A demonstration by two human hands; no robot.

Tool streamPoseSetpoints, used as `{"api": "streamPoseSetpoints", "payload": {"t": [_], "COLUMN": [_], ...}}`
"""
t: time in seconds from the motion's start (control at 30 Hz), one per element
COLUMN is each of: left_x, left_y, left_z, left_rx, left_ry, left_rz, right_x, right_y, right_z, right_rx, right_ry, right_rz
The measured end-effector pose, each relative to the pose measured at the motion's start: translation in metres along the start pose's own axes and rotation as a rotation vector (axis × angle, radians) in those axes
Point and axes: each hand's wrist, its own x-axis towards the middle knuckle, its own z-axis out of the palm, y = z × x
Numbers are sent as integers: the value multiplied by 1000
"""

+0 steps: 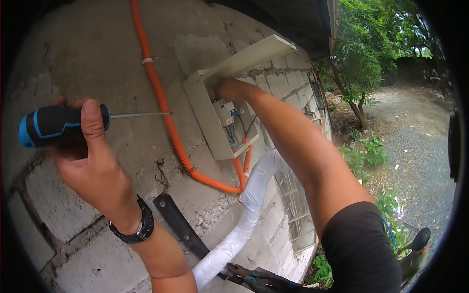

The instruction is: The person uses a wrench, a screwdriver, and pliers to manipulate a conduit and connect wires within an electrical box mounted on an outdoor concrete wall.

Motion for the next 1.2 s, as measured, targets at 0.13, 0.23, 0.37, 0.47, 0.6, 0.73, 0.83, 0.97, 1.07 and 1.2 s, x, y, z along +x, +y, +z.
{"api": "streamPoseSetpoints", "payload": {"t": [0.13,0.23,0.37,0.47,0.6,0.73,0.83,0.97,1.07,1.2], "left_x": [-6,-7,-5,-7,-6,-6,-6,-6,-6,-8], "left_y": [-2,-4,-3,-3,-3,-1,-2,-3,-1,0], "left_z": [8,10,6,6,4,7,5,5,7,9], "left_rx": [-31,-42,-42,-31,-20,-28,-28,-9,-9,5], "left_ry": [-18,-27,-27,-23,-35,-23,-27,-36,-29,-6], "left_rz": [-21,-12,-10,-12,4,28,5,15,21,20], "right_x": [3,-4,-10,-10,-10,-9,-12,-16,-13,-18], "right_y": [-11,-13,-29,-32,-25,-25,-36,-37,-36,-28], "right_z": [-9,-14,-26,-26,-26,-35,-40,-46,-46,-35], "right_rx": [176,377,864,901,845,852,934,900,916,941], "right_ry": [-139,-108,-66,-69,-102,-176,-161,-161,-195,-148], "right_rz": [183,278,454,558,559,572,688,634,685,706]}}
